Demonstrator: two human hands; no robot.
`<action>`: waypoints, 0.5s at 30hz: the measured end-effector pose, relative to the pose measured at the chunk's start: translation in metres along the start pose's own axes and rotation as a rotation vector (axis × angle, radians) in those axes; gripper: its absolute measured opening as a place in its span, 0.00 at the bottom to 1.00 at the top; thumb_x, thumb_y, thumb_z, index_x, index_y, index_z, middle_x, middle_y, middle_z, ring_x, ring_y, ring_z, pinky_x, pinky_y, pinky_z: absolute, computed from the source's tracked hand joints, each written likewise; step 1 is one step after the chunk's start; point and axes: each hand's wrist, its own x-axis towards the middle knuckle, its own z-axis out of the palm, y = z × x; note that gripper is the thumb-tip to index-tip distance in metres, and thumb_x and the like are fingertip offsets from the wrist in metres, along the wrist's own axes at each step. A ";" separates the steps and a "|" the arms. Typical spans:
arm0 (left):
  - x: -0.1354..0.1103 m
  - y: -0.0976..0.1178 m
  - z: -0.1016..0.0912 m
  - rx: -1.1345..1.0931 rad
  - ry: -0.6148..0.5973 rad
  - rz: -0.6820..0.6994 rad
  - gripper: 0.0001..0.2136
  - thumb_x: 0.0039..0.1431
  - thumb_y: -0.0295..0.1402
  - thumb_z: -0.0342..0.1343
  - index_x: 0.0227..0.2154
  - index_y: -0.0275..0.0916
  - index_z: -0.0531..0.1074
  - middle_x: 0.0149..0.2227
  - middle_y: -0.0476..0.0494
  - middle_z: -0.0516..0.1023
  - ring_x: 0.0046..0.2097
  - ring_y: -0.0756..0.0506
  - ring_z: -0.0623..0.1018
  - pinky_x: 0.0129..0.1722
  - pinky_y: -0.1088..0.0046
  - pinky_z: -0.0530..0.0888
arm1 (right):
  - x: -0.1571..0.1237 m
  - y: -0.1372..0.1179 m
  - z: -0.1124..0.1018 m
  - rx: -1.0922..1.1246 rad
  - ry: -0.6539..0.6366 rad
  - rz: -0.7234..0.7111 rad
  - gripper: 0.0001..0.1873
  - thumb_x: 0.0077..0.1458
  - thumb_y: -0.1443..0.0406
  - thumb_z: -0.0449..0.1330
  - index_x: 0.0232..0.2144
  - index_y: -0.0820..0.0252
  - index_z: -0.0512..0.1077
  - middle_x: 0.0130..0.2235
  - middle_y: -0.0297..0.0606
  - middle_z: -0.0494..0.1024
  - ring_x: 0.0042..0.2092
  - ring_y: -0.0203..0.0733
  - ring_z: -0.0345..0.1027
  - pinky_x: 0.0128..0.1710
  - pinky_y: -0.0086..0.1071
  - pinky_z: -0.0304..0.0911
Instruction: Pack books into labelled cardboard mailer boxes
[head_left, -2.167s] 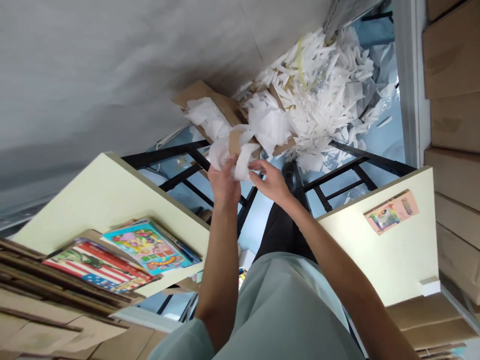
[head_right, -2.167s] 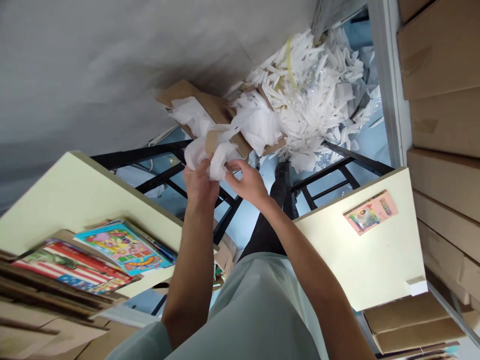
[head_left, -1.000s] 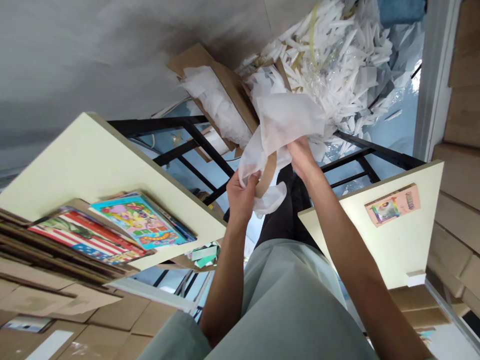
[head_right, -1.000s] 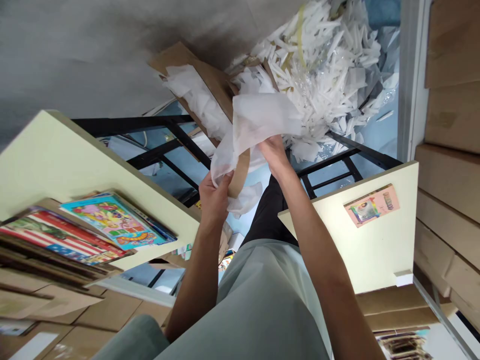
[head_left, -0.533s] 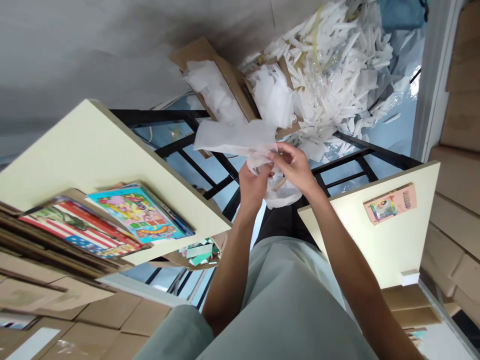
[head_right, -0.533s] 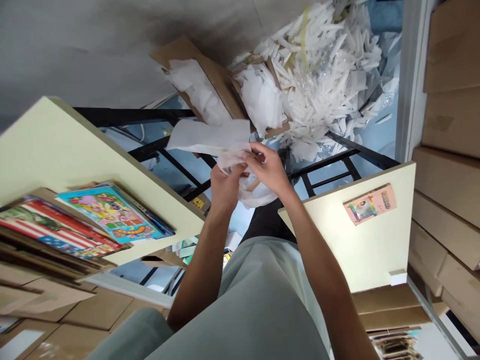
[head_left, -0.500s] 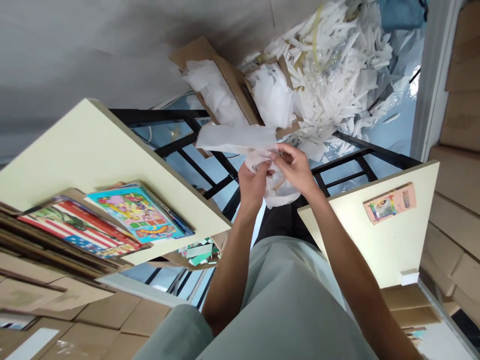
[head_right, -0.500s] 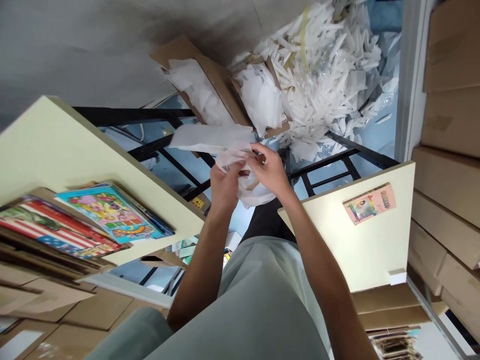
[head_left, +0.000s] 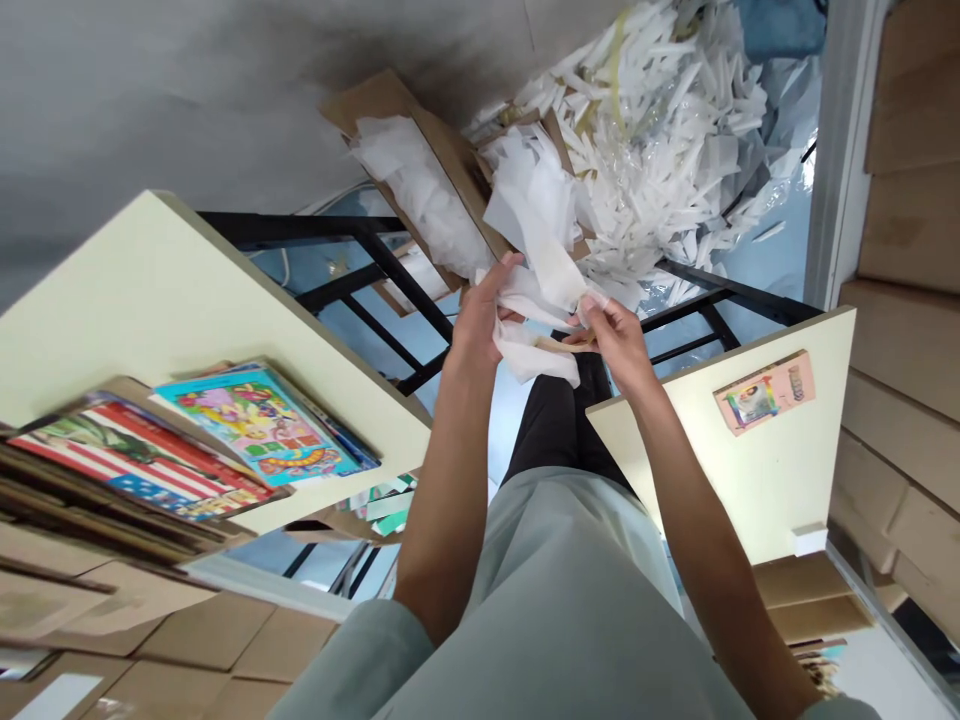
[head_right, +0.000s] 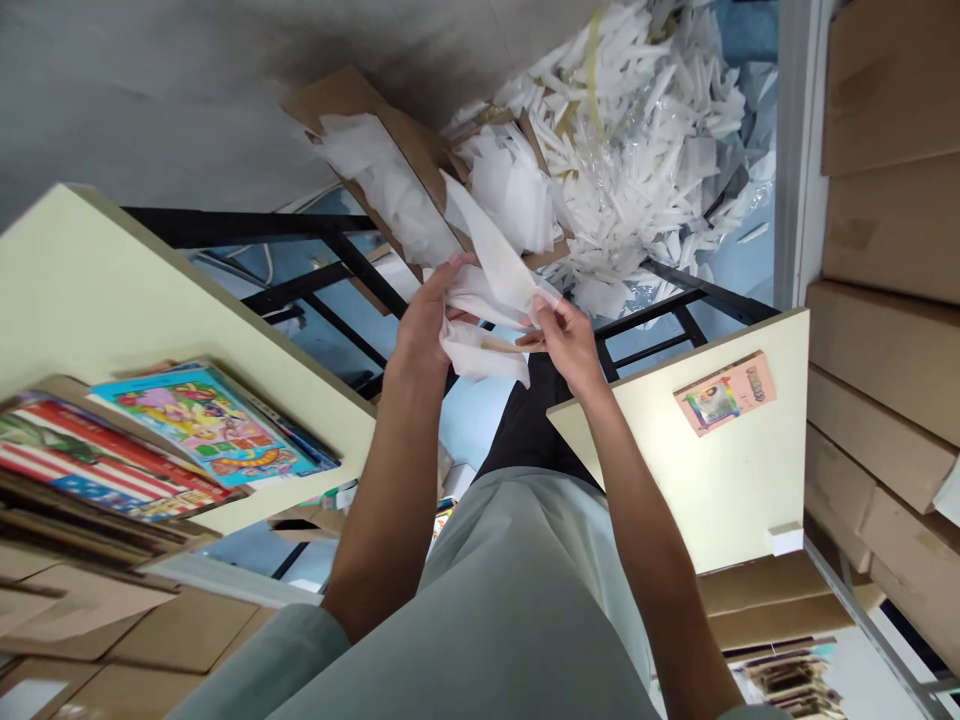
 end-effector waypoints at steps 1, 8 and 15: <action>-0.003 0.001 0.001 0.019 -0.004 -0.040 0.24 0.58 0.53 0.80 0.42 0.37 0.83 0.32 0.46 0.75 0.32 0.46 0.78 0.27 0.70 0.73 | 0.000 -0.001 -0.002 0.005 0.038 -0.010 0.30 0.57 0.36 0.75 0.42 0.53 0.79 0.37 0.33 0.88 0.33 0.40 0.85 0.37 0.35 0.83; -0.034 0.015 0.004 0.200 0.167 0.131 0.22 0.65 0.47 0.76 0.51 0.34 0.85 0.31 0.51 0.76 0.32 0.52 0.70 0.27 0.74 0.62 | 0.011 -0.018 -0.013 0.068 0.278 -0.115 0.22 0.66 0.44 0.70 0.48 0.52 0.80 0.52 0.40 0.90 0.58 0.48 0.87 0.57 0.41 0.83; -0.050 0.025 -0.008 0.194 0.313 0.371 0.18 0.71 0.52 0.66 0.45 0.41 0.83 0.28 0.52 0.68 0.25 0.51 0.61 0.22 0.69 0.54 | 0.017 -0.043 -0.047 0.154 0.329 -0.289 0.24 0.67 0.43 0.67 0.52 0.53 0.81 0.59 0.41 0.88 0.62 0.50 0.85 0.58 0.43 0.83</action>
